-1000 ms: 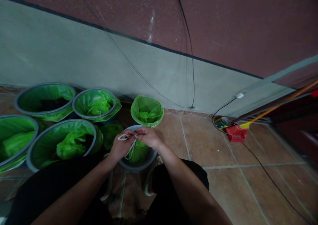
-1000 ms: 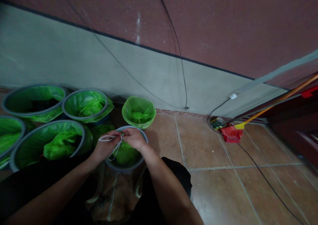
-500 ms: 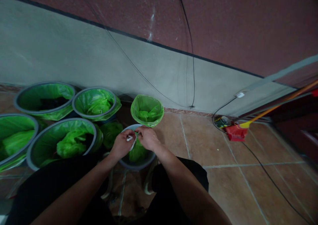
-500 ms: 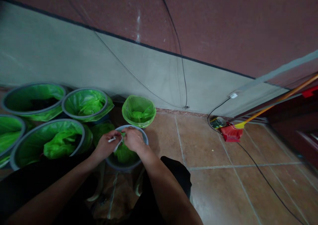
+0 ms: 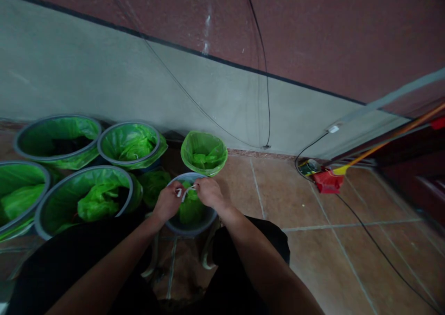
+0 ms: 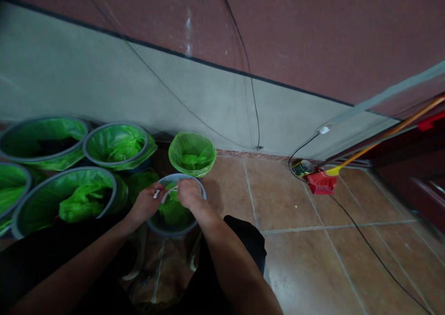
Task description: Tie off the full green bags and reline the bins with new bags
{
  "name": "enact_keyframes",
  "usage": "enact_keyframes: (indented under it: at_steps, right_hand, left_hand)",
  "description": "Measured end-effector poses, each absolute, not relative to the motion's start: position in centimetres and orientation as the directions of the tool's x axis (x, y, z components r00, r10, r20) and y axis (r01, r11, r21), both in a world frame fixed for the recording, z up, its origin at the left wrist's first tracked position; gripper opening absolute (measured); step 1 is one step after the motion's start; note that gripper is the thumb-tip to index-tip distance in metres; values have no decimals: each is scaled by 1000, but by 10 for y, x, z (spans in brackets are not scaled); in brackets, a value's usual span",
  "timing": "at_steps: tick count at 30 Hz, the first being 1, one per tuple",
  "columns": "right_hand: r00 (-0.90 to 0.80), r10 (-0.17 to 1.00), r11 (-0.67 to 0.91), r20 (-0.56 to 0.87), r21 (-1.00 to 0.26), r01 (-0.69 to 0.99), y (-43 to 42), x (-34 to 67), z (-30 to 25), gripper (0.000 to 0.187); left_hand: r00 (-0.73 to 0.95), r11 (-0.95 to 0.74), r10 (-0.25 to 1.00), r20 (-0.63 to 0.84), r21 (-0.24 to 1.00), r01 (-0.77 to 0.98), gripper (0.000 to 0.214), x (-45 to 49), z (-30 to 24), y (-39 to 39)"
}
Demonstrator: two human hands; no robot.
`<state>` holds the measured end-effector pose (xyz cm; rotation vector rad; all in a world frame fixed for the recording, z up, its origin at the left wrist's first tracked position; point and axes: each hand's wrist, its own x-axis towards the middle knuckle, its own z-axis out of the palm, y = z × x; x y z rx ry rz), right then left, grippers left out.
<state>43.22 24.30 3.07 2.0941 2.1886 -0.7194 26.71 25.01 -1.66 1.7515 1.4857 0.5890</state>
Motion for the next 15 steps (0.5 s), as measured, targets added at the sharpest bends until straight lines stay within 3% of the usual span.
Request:
enact_keyframes:
  at_steps: [5, 11, 13, 15]
  right_hand:
    - [-5, 937, -65, -350, -189, 980, 244, 429, 16, 33]
    - [-9, 935, -92, -354, -269, 959, 246, 436, 4, 33]
    - [-76, 939, -54, -337, -359, 932, 244, 440, 2, 50]
    - [-161, 936, -6, -314, -470, 883, 240, 439, -3, 83]
  left_hand:
    - [250, -19, 935, -250, 670, 742, 12, 272, -22, 251]
    - [199, 67, 934, -296, 692, 719, 17, 266, -33, 259]
    - [133, 162, 938, -319, 745, 647, 16, 263, -34, 260]
    - [87, 305, 919, -385, 833, 462, 11, 263, -33, 257]
